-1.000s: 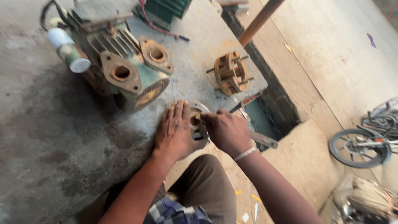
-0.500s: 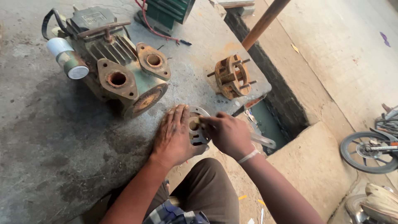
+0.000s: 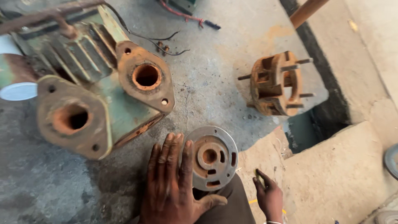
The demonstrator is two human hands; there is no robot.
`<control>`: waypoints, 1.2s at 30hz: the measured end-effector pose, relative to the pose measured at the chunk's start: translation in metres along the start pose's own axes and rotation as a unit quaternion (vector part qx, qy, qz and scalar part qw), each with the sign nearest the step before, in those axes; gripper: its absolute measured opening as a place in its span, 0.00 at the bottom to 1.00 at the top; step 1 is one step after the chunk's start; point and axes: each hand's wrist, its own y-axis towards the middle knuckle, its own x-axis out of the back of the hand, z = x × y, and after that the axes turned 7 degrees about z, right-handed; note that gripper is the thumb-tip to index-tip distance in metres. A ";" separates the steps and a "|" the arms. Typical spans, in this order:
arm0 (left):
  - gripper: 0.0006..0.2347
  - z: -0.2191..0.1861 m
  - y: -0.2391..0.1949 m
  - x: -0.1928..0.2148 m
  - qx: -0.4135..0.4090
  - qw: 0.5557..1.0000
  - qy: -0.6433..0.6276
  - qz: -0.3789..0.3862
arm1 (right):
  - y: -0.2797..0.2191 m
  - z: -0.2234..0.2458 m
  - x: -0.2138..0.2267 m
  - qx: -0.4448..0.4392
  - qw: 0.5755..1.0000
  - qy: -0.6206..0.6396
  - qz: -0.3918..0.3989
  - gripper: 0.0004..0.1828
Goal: The person scrubs a circular metal part with a small abrasive block, focusing on the central hole and inner surfaces. The person holds the part steady with one hand while scrubbing with the other, repeatedly rotating the part to access different areas.
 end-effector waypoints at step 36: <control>0.59 -0.004 0.027 0.008 -0.020 0.996 -0.081 0.010 | -0.103 0.285 0.152 0.300 0.940 -0.163 0.021 0.14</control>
